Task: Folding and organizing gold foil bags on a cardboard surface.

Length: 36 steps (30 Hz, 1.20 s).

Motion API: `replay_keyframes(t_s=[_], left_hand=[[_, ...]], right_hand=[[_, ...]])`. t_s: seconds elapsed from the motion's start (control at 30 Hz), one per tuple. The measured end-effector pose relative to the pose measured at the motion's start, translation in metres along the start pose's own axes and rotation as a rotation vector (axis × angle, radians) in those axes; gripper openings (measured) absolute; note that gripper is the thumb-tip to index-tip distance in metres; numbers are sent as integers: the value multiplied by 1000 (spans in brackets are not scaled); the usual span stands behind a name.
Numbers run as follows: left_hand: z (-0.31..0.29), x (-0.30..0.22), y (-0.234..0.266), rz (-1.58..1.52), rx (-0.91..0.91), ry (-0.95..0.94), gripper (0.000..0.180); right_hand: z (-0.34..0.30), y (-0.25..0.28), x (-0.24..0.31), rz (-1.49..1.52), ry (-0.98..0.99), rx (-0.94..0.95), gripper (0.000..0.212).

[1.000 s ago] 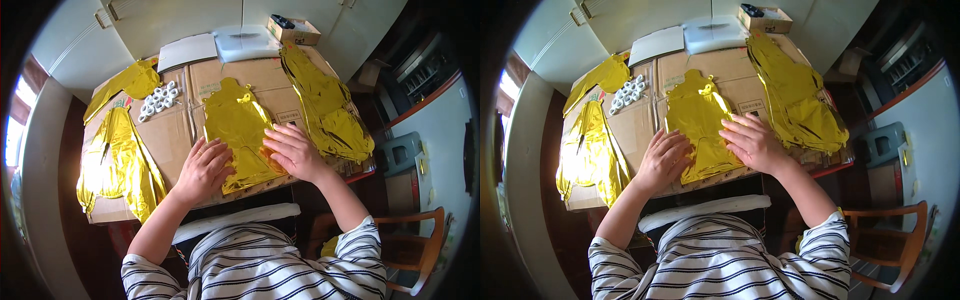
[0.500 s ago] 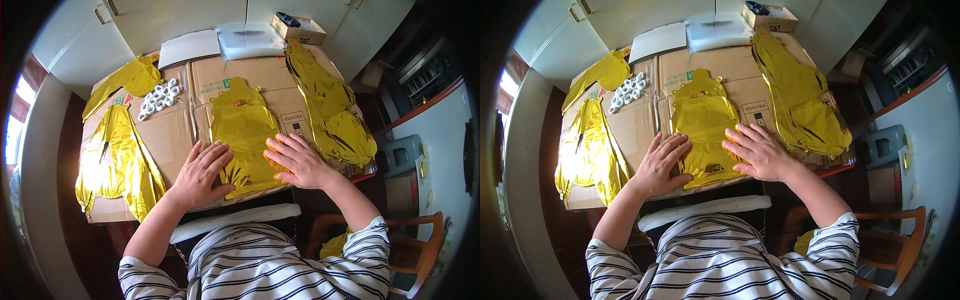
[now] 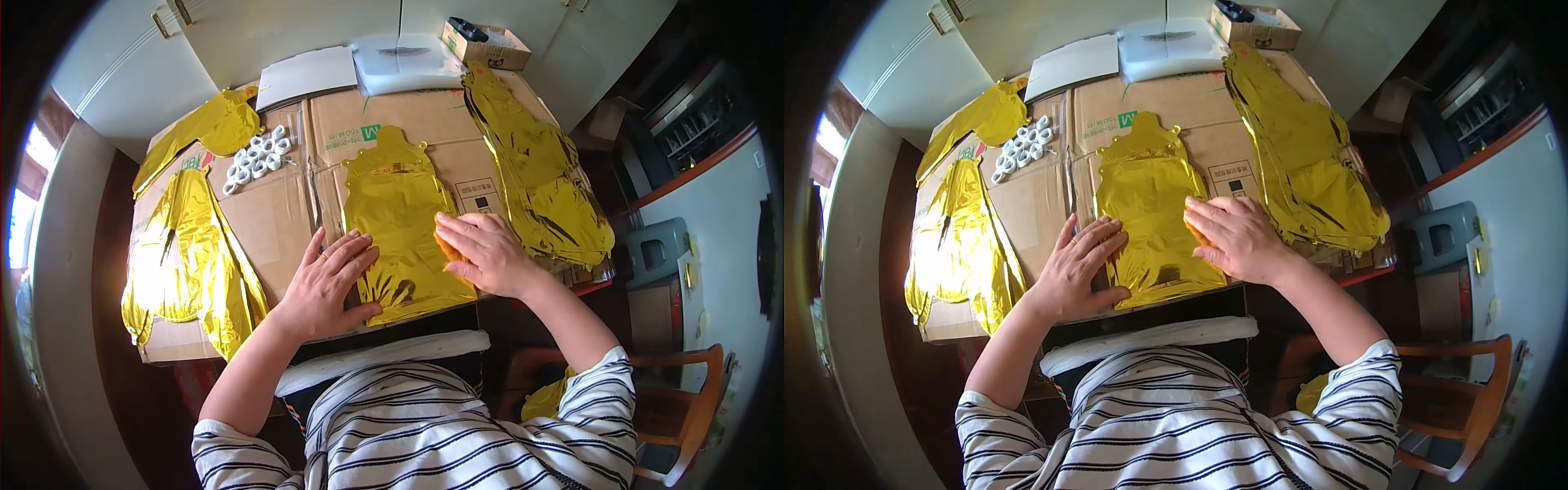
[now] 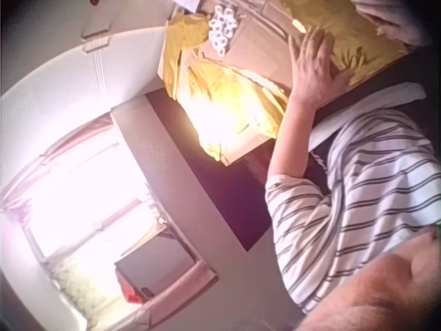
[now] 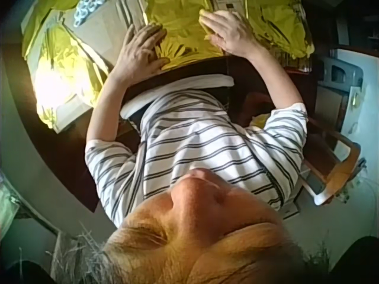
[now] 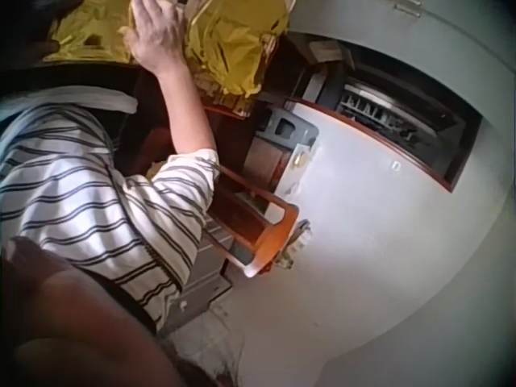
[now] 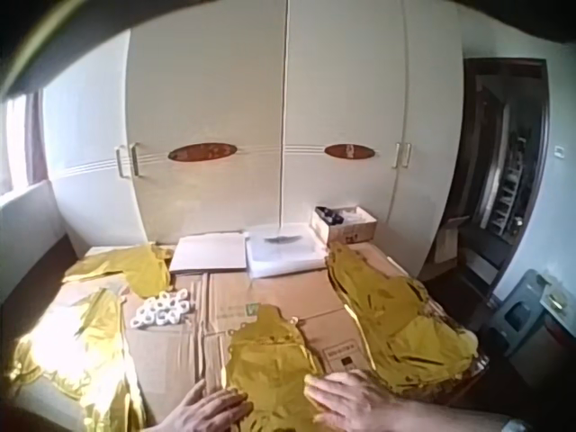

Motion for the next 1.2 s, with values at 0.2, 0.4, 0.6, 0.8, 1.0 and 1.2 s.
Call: replay_keyframes(t_s=[0.2, 0.4, 0.6, 0.8, 1.0, 1.2], left_hand=[[-3, 3, -1, -4, 13, 41, 92], [-3, 6, -3, -14, 25, 73, 100], [-5, 7, -2, 78, 47, 53, 104], [-8, 8, 2, -25, 67, 91, 119], [-18, -4, -4, -37, 103, 76, 127], [-15, -4, 4, -118, 20, -1, 93]], right_hand=[[-2, 2, 9, -180, 60, 0, 63], [-5, 1, 9, -187, 67, 43, 66], [-10, -2, 4, -153, 97, 134, 83], [-12, 0, 3, -78, 76, 238, 107], [-20, 6, 7, 117, 39, 240, 114], [-9, 7, 1, 223, -61, 40, 63]])
Point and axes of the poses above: each hand's wrist, its own z-axis towards the middle knuckle, its own y-axis out of the back of the hand, x = y × z, the point moved 6 cm from there along z, towards the middle knuckle, and after that the axes turned 11 degrees about -z, right-handed, at the moved point
